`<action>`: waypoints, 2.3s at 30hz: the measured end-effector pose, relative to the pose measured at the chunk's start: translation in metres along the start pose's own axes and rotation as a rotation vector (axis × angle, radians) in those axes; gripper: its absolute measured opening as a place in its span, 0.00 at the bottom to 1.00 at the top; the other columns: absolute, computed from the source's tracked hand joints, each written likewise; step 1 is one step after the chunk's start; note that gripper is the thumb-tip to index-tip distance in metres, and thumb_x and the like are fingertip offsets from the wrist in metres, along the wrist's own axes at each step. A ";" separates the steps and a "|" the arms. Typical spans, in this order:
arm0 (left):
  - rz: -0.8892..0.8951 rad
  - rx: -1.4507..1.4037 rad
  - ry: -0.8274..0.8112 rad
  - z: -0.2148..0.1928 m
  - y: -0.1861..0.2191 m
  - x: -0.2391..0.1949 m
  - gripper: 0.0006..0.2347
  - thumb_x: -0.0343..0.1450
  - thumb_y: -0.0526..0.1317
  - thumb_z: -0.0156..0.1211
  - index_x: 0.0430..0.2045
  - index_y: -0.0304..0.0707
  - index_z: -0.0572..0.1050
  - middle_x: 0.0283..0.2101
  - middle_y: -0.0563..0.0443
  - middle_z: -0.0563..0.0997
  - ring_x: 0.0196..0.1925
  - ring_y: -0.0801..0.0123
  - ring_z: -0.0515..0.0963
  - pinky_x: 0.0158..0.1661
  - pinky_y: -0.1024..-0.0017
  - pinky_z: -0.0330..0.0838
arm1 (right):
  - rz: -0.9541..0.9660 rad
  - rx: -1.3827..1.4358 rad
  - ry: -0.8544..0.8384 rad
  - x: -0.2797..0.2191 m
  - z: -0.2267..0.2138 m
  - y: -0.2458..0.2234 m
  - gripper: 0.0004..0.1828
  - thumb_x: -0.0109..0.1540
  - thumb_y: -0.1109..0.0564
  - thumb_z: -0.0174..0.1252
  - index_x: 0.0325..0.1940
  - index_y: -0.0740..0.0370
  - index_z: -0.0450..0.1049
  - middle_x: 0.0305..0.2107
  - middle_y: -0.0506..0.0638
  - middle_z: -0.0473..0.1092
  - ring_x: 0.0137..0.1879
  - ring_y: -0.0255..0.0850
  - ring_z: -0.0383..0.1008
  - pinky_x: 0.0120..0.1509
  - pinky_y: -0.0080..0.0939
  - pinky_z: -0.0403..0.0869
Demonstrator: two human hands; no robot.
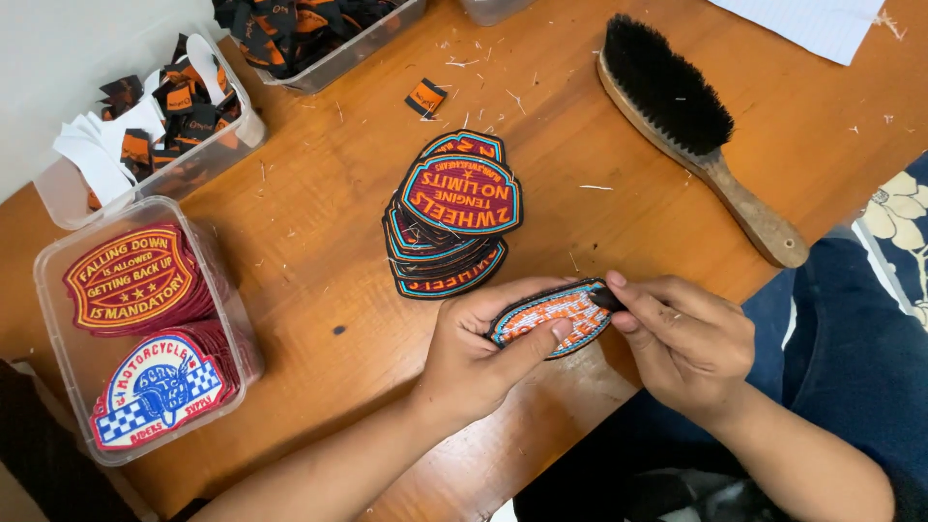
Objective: The person trims the edges of a fabric patch using a small knife. They hold the patch in their left hand and carefully cut along the perimeter. After trimming, they use a brush to clean the patch and place it into a plastic container.
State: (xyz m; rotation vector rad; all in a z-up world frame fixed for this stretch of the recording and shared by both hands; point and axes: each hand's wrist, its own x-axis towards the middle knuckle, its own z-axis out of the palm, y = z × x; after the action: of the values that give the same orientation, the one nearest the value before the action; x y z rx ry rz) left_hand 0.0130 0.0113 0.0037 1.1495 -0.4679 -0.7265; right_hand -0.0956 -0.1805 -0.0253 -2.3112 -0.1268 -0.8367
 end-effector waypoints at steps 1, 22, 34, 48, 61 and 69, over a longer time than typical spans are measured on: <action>0.000 0.001 0.000 0.003 -0.003 0.001 0.13 0.72 0.36 0.62 0.49 0.30 0.78 0.49 0.46 0.83 0.49 0.74 0.81 0.53 0.76 0.77 | 0.000 0.001 0.001 0.007 0.002 -0.002 0.13 0.67 0.62 0.59 0.55 0.70 0.77 0.38 0.61 0.77 0.36 0.44 0.79 0.42 0.35 0.76; 0.146 0.033 0.205 0.014 -0.007 0.006 0.12 0.63 0.33 0.73 0.40 0.30 0.83 0.36 0.41 0.87 0.42 0.71 0.81 0.45 0.68 0.79 | 0.011 0.206 0.135 0.026 0.005 -0.012 0.10 0.60 0.70 0.63 0.44 0.78 0.81 0.22 0.59 0.76 0.16 0.35 0.67 0.18 0.33 0.68; 0.158 0.063 0.183 0.015 -0.014 0.005 0.12 0.64 0.33 0.73 0.40 0.33 0.83 0.36 0.43 0.87 0.42 0.75 0.81 0.45 0.70 0.78 | -0.018 0.121 0.146 0.022 0.005 -0.011 0.09 0.59 0.69 0.65 0.43 0.77 0.82 0.22 0.61 0.77 0.17 0.40 0.71 0.18 0.35 0.69; 0.173 0.087 0.190 0.016 -0.012 0.006 0.13 0.64 0.32 0.73 0.41 0.31 0.83 0.36 0.41 0.87 0.43 0.73 0.80 0.45 0.67 0.78 | -0.003 0.129 0.124 0.017 0.005 -0.006 0.07 0.59 0.71 0.64 0.41 0.75 0.83 0.20 0.57 0.76 0.16 0.40 0.71 0.18 0.34 0.68; 0.096 -0.097 0.169 0.010 -0.011 0.005 0.15 0.66 0.31 0.70 0.46 0.25 0.80 0.41 0.37 0.86 0.45 0.69 0.80 0.47 0.65 0.79 | 0.213 0.233 0.141 0.007 0.005 0.006 0.16 0.56 0.61 0.70 0.44 0.73 0.79 0.14 0.52 0.67 0.17 0.34 0.59 0.21 0.30 0.63; 0.026 -0.174 0.014 0.008 -0.018 0.002 0.11 0.72 0.32 0.57 0.45 0.26 0.80 0.39 0.41 0.85 0.46 0.72 0.79 0.49 0.69 0.76 | 0.472 0.291 0.080 0.017 -0.001 0.004 0.05 0.68 0.63 0.58 0.38 0.65 0.77 0.11 0.45 0.59 0.22 0.30 0.54 0.27 0.30 0.59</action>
State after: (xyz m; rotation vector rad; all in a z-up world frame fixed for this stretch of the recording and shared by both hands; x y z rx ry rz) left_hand 0.0042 0.0004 -0.0101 0.9828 -0.3992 -0.7220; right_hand -0.0817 -0.1863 -0.0171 -1.9181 0.3029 -0.6178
